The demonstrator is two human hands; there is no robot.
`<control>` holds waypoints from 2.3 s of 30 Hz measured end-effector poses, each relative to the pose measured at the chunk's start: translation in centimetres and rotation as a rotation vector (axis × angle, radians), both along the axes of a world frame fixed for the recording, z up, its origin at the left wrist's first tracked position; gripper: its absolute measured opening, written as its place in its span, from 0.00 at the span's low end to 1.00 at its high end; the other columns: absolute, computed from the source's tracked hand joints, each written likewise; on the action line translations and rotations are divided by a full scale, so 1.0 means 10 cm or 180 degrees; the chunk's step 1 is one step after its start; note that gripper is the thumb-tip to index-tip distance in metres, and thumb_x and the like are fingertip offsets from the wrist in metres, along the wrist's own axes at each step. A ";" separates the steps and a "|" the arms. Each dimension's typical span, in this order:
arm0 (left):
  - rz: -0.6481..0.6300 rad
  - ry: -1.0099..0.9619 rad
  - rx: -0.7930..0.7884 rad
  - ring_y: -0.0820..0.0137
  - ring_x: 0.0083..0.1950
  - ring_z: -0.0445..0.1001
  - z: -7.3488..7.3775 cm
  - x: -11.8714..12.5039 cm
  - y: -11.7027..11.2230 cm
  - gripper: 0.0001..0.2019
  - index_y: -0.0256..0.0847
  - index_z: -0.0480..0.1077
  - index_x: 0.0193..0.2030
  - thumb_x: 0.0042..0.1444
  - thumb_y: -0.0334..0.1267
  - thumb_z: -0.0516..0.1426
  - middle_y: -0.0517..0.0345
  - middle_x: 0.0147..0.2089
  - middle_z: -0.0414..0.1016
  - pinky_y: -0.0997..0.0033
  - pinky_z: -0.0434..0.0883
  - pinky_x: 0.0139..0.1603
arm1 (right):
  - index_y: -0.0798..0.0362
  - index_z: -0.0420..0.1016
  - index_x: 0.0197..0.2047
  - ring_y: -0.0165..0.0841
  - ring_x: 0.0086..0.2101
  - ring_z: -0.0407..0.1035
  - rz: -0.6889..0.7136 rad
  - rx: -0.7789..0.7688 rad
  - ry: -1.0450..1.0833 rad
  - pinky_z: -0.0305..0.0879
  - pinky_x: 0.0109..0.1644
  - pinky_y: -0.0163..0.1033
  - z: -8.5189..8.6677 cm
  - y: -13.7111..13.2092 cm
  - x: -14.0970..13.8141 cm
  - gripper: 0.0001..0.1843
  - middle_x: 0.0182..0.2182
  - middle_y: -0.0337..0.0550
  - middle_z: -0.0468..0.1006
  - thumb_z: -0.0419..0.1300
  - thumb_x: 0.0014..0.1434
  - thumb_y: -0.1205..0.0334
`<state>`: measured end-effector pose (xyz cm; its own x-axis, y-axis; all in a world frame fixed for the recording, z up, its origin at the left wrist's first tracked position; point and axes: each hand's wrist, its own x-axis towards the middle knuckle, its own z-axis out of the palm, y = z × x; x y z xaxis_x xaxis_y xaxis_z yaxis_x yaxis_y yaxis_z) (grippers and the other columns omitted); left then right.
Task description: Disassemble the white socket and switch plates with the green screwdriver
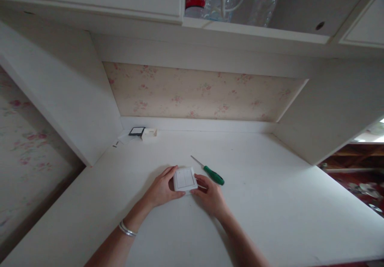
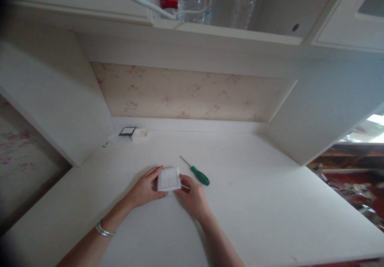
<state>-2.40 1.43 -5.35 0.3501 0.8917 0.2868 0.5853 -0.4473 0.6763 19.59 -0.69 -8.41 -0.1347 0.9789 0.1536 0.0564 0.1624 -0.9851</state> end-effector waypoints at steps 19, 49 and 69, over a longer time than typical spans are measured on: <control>-0.0020 -0.0071 0.0105 0.59 0.61 0.58 0.05 0.04 -0.02 0.42 0.45 0.52 0.63 0.40 0.42 0.65 0.51 0.62 0.55 0.63 0.62 0.61 | 0.49 0.68 0.51 0.40 0.46 0.69 0.0000 0.0126 -0.0079 0.70 0.46 0.46 0.08 -0.05 -0.03 0.25 0.47 0.47 0.73 0.65 0.49 0.63; 0.0257 -0.0687 -0.0143 0.59 0.61 0.59 0.22 -0.06 0.02 0.33 0.43 0.61 0.59 0.46 0.45 0.63 0.53 0.60 0.62 0.59 0.57 0.63 | 0.49 0.64 0.54 0.37 0.38 0.72 -0.0203 0.0229 -0.0700 0.71 0.42 0.44 0.12 -0.08 -0.02 0.27 0.39 0.44 0.75 0.62 0.50 0.64; 0.1887 -0.4184 -0.2058 0.68 0.38 0.75 0.06 -0.86 0.64 0.10 0.29 0.67 0.39 0.62 0.36 0.50 0.43 0.37 0.72 0.70 0.77 0.37 | 0.48 0.65 0.53 0.34 0.34 0.70 -0.0119 0.0304 -0.0919 0.69 0.40 0.41 0.17 -0.13 0.01 0.21 0.39 0.44 0.73 0.57 0.54 0.63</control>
<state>-10.99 7.80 -4.73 -0.2552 0.8929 -0.3708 -0.5599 0.1762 0.8096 19.66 -1.98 -6.66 -0.1502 0.9670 0.2057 0.3395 0.2459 -0.9079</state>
